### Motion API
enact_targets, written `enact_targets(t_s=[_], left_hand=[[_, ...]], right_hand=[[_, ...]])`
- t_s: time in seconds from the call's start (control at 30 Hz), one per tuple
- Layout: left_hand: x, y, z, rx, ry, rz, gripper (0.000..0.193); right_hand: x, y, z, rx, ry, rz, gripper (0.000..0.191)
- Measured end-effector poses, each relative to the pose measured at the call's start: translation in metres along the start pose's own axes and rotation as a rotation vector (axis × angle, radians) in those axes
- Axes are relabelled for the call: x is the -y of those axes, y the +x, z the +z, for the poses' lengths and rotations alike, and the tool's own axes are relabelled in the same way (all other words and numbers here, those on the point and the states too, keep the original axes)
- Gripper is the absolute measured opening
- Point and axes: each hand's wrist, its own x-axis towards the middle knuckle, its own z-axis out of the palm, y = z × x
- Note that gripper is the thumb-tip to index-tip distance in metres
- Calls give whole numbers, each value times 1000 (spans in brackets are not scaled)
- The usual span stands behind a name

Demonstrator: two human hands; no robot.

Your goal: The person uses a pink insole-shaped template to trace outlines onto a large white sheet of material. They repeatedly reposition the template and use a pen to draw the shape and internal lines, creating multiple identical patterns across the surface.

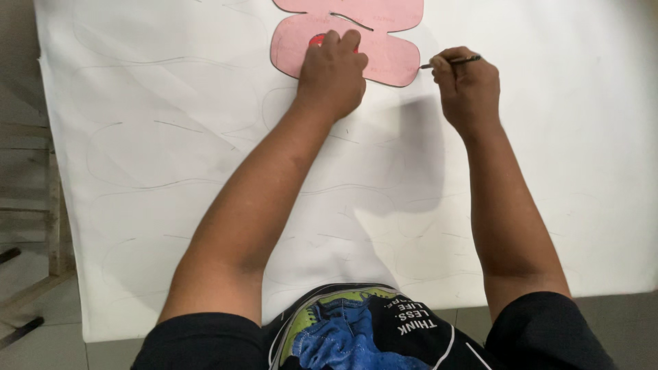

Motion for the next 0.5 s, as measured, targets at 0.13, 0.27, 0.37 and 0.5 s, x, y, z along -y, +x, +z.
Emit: enact_targets(t_s=[0.13,0.27,0.37,0.5], left_hand=[[32,19,5,-61,-408,-62,20],[54,46,-4,177,-332,58,36],[62,45,-26,384,-968,-460,60],[51,36,-47,376,-1128,-482,65]], right_hand=[[16,-15,11,-27,-105,-120,15],[34,-11,28,-42,28,-172,14],[56,-1,54,-8,132,-182,14],[89,4,95,59,370,-189,13]])
